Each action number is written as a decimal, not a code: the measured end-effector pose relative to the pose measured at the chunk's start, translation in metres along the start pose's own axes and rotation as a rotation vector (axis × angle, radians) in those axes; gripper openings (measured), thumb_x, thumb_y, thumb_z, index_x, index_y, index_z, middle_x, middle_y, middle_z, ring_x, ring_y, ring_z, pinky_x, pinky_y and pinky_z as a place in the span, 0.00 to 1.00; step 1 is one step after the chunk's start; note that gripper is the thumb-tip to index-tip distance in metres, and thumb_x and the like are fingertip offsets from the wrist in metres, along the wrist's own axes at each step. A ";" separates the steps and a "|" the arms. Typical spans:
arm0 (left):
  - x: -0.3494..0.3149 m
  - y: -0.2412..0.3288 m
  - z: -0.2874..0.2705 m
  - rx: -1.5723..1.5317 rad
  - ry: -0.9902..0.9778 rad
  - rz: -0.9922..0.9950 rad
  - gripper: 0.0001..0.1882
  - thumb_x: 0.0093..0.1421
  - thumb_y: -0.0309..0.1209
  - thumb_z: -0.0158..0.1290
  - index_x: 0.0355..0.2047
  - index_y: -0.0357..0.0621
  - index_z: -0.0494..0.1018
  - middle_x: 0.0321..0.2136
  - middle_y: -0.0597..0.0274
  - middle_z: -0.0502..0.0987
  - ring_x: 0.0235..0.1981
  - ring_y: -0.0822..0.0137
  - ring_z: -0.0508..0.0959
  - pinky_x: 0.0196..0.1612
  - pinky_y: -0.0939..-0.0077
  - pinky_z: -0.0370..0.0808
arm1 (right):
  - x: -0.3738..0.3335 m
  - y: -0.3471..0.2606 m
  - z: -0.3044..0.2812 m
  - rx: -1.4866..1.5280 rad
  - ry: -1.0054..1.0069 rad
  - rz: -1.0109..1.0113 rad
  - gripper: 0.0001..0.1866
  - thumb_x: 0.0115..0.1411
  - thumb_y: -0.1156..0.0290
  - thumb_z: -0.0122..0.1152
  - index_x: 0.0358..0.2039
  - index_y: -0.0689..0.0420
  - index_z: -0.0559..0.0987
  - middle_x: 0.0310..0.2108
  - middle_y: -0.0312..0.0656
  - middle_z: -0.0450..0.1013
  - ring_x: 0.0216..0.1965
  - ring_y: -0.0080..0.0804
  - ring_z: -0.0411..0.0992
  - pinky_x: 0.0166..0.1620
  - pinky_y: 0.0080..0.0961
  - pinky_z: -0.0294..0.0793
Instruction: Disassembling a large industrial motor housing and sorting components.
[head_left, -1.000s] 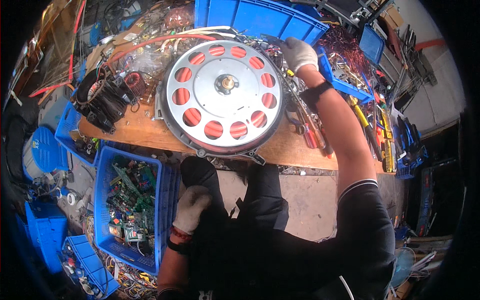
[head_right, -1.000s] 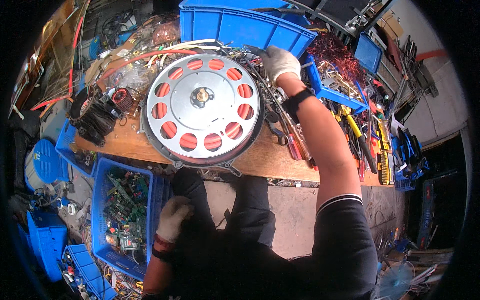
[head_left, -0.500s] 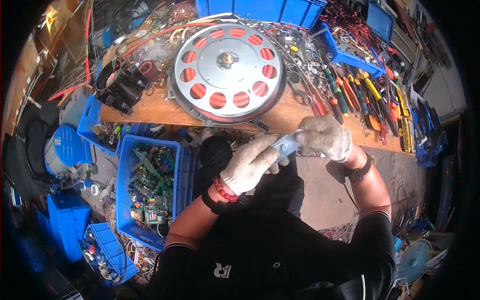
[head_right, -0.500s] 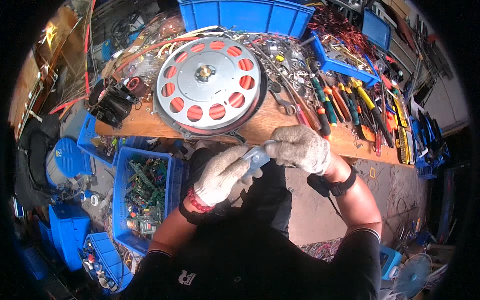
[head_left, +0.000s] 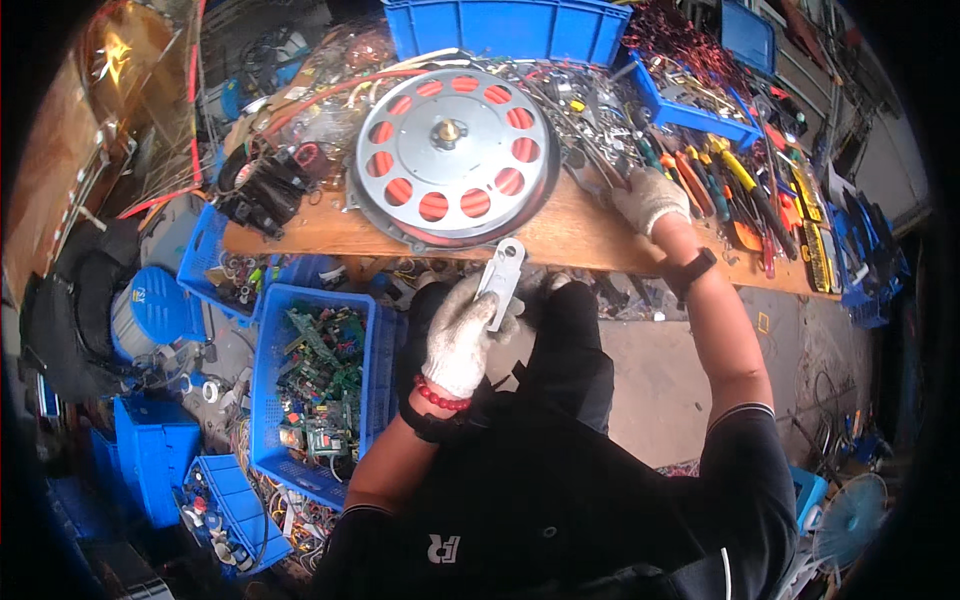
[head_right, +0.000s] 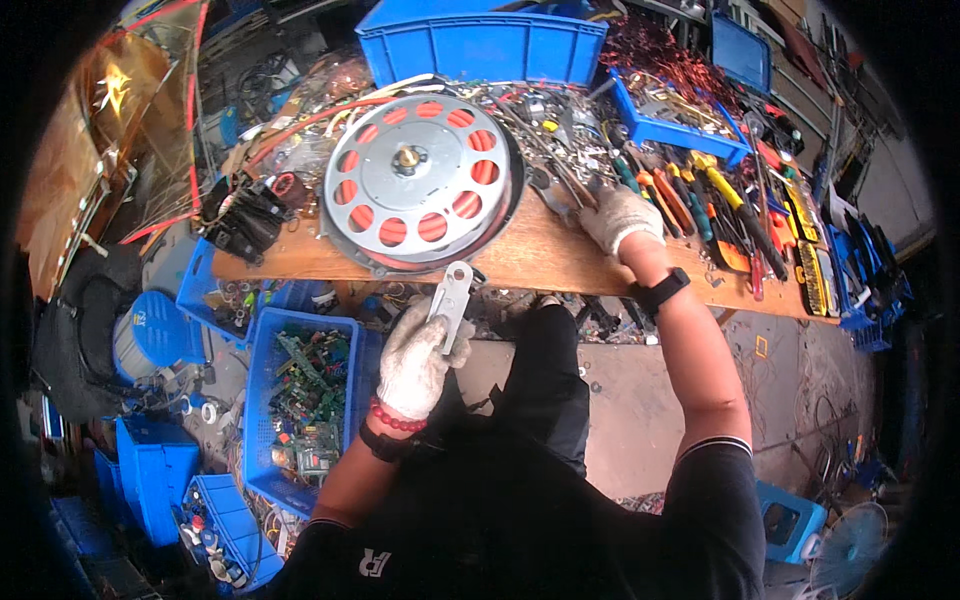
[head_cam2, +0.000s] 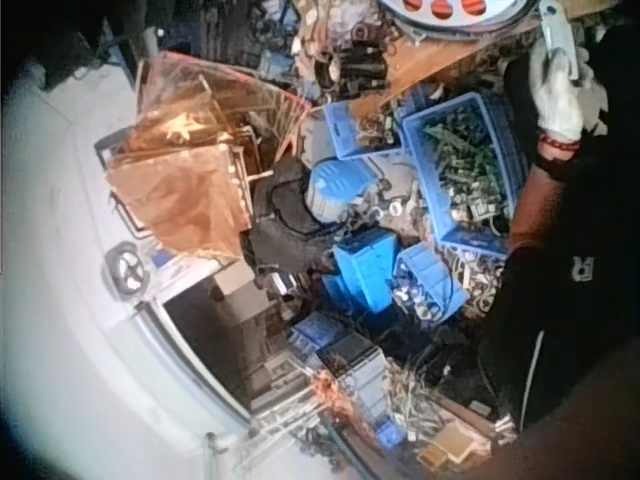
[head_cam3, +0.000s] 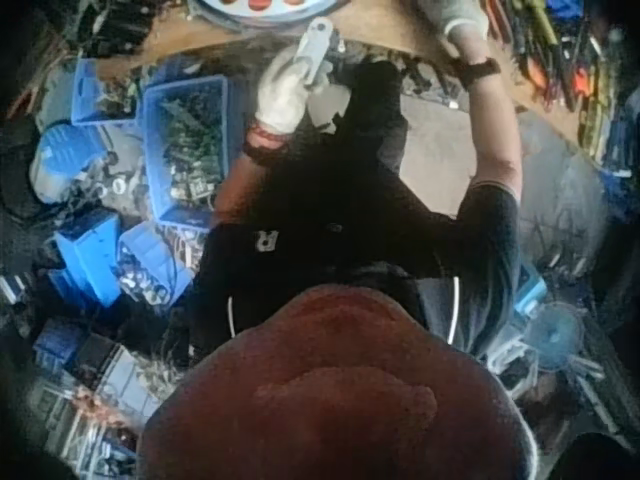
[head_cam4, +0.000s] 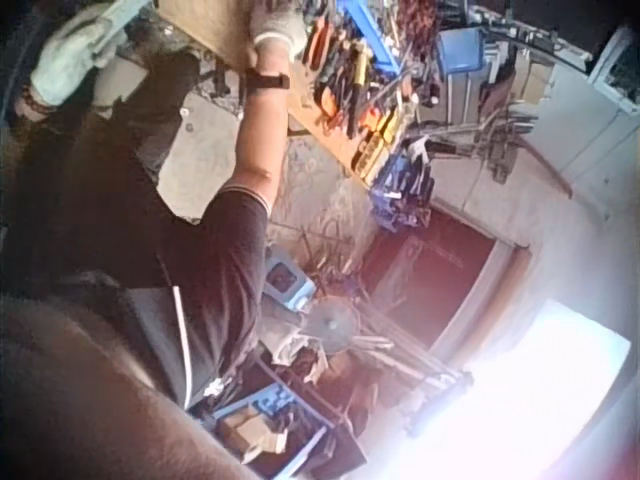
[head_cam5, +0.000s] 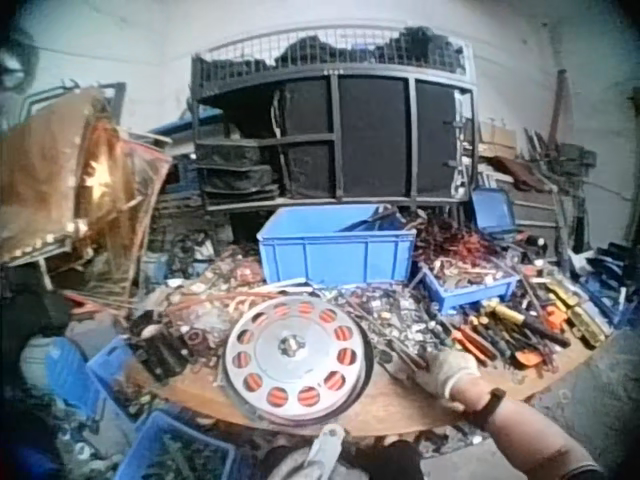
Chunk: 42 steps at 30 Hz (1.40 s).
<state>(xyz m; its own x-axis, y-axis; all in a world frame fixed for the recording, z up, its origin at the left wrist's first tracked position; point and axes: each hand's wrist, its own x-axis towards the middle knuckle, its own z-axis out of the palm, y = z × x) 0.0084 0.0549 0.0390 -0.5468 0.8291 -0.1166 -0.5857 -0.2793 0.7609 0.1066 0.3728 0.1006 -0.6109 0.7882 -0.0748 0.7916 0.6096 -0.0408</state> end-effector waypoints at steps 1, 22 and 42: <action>-0.002 0.002 0.001 -0.014 0.018 0.013 0.20 0.67 0.30 0.50 0.57 0.35 0.68 0.37 0.50 0.80 0.30 0.65 0.78 0.32 0.72 0.72 | 0.009 0.005 0.003 0.049 -0.046 0.028 0.27 0.58 0.50 0.55 0.47 0.58 0.82 0.46 0.56 0.78 0.50 0.52 0.76 0.54 0.41 0.74; 0.011 0.065 -0.043 0.102 0.106 0.373 0.28 0.60 0.22 0.48 0.63 0.36 0.64 0.46 0.52 0.79 0.37 0.64 0.81 0.38 0.75 0.78 | -0.105 0.031 -0.012 0.655 0.443 -0.306 0.11 0.64 0.67 0.58 0.42 0.61 0.76 0.30 0.48 0.76 0.33 0.41 0.76 0.39 0.34 0.74; 0.028 0.060 -0.050 0.025 0.093 0.417 0.28 0.58 0.17 0.46 0.61 0.35 0.66 0.50 0.50 0.78 0.43 0.60 0.81 0.40 0.70 0.82 | -0.185 0.023 0.051 0.492 -0.005 -0.526 0.15 0.55 0.69 0.68 0.43 0.58 0.79 0.30 0.50 0.77 0.33 0.52 0.77 0.36 0.42 0.75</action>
<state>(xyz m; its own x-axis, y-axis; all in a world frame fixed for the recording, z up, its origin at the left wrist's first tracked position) -0.0724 0.0370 0.0493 -0.7863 0.5998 0.1482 -0.2885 -0.5685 0.7704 0.2379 0.2368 0.0626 -0.9138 0.3994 0.0735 0.3077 0.7990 -0.5167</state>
